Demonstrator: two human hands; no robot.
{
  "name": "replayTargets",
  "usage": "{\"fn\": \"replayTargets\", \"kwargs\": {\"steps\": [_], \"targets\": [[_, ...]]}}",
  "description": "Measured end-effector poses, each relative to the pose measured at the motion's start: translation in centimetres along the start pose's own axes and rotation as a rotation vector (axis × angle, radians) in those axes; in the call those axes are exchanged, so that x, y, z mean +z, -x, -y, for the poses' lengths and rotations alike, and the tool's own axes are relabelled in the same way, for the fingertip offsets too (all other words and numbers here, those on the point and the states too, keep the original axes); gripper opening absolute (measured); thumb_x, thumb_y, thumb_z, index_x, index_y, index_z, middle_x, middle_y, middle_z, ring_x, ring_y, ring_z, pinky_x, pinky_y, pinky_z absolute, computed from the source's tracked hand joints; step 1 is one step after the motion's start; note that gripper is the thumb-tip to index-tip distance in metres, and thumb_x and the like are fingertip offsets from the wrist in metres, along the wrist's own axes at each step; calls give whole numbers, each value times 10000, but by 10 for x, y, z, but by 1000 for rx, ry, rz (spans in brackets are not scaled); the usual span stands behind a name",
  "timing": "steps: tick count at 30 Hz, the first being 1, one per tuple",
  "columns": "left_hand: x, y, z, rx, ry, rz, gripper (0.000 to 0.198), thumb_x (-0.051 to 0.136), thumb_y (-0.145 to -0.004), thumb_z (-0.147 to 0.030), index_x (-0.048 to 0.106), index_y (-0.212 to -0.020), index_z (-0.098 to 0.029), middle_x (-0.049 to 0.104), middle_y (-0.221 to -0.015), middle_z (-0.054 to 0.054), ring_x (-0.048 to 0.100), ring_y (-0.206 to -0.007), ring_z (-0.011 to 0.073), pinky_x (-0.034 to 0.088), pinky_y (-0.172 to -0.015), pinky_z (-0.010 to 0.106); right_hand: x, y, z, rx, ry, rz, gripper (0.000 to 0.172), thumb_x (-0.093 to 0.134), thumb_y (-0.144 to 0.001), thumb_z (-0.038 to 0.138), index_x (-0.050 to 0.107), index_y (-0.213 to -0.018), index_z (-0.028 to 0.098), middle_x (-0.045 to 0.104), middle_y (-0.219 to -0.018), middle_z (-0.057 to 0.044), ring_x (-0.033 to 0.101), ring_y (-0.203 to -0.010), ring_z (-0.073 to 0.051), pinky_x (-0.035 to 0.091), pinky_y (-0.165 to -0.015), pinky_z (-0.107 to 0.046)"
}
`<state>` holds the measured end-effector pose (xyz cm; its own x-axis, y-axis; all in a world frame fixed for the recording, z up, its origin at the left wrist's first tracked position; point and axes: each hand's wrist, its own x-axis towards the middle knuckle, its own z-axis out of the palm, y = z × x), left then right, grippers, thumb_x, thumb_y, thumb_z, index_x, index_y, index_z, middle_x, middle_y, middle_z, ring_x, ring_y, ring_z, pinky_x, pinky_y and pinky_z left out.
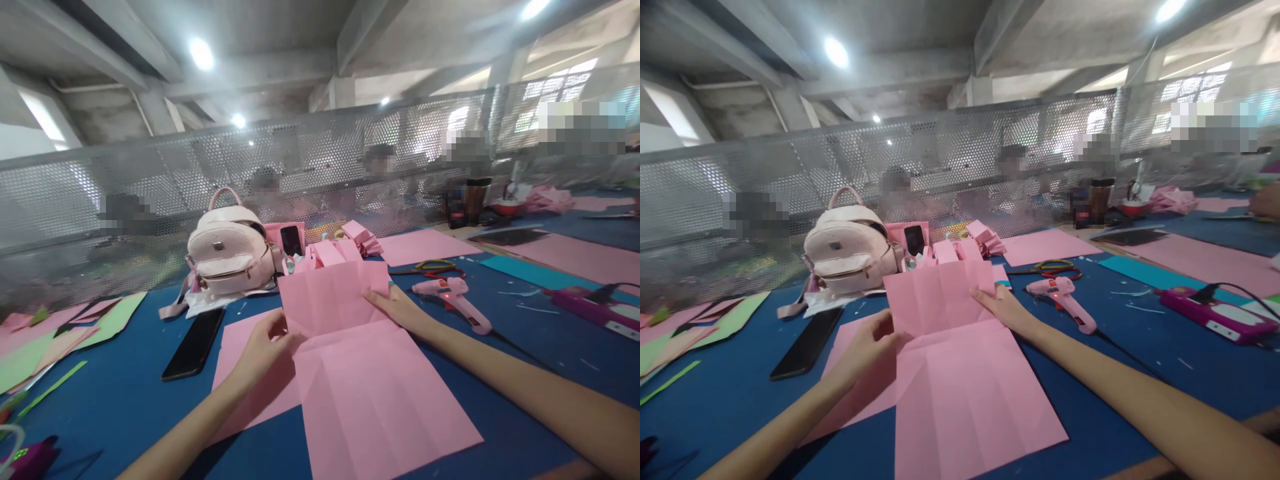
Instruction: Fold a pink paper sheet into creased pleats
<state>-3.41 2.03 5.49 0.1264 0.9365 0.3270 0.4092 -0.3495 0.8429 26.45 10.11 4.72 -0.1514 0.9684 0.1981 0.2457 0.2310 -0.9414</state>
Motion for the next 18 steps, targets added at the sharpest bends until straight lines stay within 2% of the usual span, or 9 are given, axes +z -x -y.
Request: {"fn": "replayTargets", "kwargs": {"steps": [4, 8, 10, 12, 15, 18], "targets": [[8, 6, -2, -102, 40, 73, 185, 631, -754, -187, 741, -890, -128, 748, -885, 82, 687, -806, 232, 515, -651, 280, 2, 2, 0, -38, 60, 45, 471, 750, -745, 566, 702, -997, 172, 757, -844, -77, 687, -935, -331, 557, -823, -402], [15, 14, 1, -129, 27, 77, 161, 607, -785, -197, 733, -822, -104, 707, -723, 65, 643, -630, 192, 454, -532, 246, 6, 4, -1, -109, 119, 181, 469, 781, -695, 483, 730, -1035, 164, 775, -943, -70, 705, -937, -321, 570, -845, -413], [15, 16, 5, -112, 8, 98, 147, 607, -786, -189, 724, -815, -104, 684, -692, 50, 628, -606, 181, 439, -524, 236, 6, 5, -3, -151, 167, 237, 441, 777, -678, 410, 741, -1052, 178, 773, -1007, -62, 706, -949, -316, 571, -845, -416], [14, 15, 9, -77, -19, 130, 161, 625, -765, -166, 729, -873, -109, 700, -758, 54, 651, -679, 200, 465, -575, 247, 6, 6, -4, -195, 229, 271, 369, 754, -684, 349, 757, -1017, 190, 770, -1019, -65, 700, -950, -314, 564, -842, -415], [9, 11, 13, 7, -91, 168, 287, 613, -766, -136, 733, -1026, -149, 717, -921, 66, 661, -850, 232, 504, -723, 305, 1, 7, -5, -281, 319, 344, 203, 686, -749, 308, 778, -902, 212, 767, -938, -68, 684, -931, -295, 539, -858, -407], [2, 10, 14, 120, -208, 230, 266, 579, -822, -131, 768, -987, -220, 696, -912, 53, 616, -887, 229, 463, -847, 379, -8, 8, 0, -390, 390, 522, 206, 601, -839, 290, 790, -891, 226, 750, -932, -70, 666, -910, -251, 515, -857, -373]]}}
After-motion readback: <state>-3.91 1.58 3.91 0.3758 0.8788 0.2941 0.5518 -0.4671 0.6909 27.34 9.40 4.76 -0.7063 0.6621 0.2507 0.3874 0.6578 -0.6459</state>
